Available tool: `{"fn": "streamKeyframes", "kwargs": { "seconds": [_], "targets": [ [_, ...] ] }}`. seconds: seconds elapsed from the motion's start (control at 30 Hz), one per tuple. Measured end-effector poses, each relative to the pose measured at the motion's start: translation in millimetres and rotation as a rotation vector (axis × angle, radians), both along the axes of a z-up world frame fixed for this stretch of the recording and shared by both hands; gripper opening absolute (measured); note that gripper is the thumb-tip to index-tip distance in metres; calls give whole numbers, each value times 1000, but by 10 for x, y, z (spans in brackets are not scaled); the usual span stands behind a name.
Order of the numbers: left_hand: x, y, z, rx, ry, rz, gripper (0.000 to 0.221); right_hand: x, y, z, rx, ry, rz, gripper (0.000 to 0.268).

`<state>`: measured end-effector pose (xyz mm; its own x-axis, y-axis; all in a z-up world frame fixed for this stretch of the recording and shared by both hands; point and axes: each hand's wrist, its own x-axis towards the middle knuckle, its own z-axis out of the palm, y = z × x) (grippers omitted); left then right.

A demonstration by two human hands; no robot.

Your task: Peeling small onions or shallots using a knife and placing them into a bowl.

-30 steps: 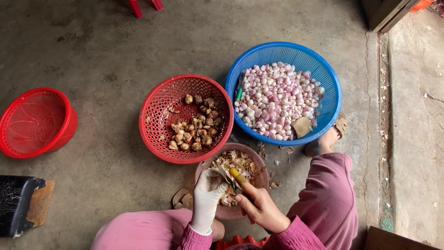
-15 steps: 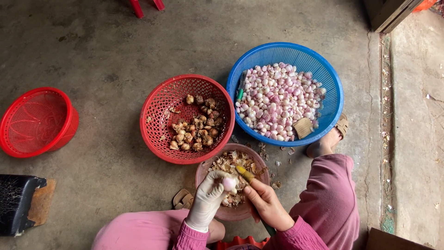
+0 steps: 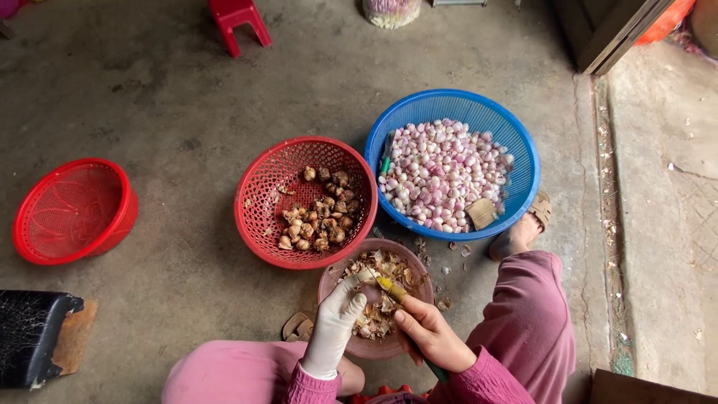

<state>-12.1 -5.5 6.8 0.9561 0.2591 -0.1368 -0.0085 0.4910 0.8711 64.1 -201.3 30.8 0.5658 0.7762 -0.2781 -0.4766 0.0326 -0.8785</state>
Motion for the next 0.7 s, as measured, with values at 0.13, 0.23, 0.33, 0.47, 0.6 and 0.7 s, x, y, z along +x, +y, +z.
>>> {"fn": "streamKeyframes", "kwargs": {
  "seconds": [0.13, 0.23, 0.33, 0.47, 0.6, 0.7],
  "targets": [
    [-135, -79, -146, -79, -110, 53, 48, -261, -30, 238, 1, -183, 16, 53],
    [-328, -139, 219, 112, -102, 64, 41, -527, -86, 348, 37, -198, -34, 53],
    [-540, -176, 470, 203, -122, 14, 39, -720, -144, 468, 63, -243, -133, 52],
    [-689, -215, 642, -138, -247, -78, 54, -729, -262, 513, 27, -295, -338, 53],
    [-668, -118, 932, -177, -354, -173, 39, -732, -314, 581, 4, -199, -412, 48],
    [-528, 59, 1132, -11, -325, -144, 31, -690, -257, 623, -18, -212, -342, 58]
  ]
}}
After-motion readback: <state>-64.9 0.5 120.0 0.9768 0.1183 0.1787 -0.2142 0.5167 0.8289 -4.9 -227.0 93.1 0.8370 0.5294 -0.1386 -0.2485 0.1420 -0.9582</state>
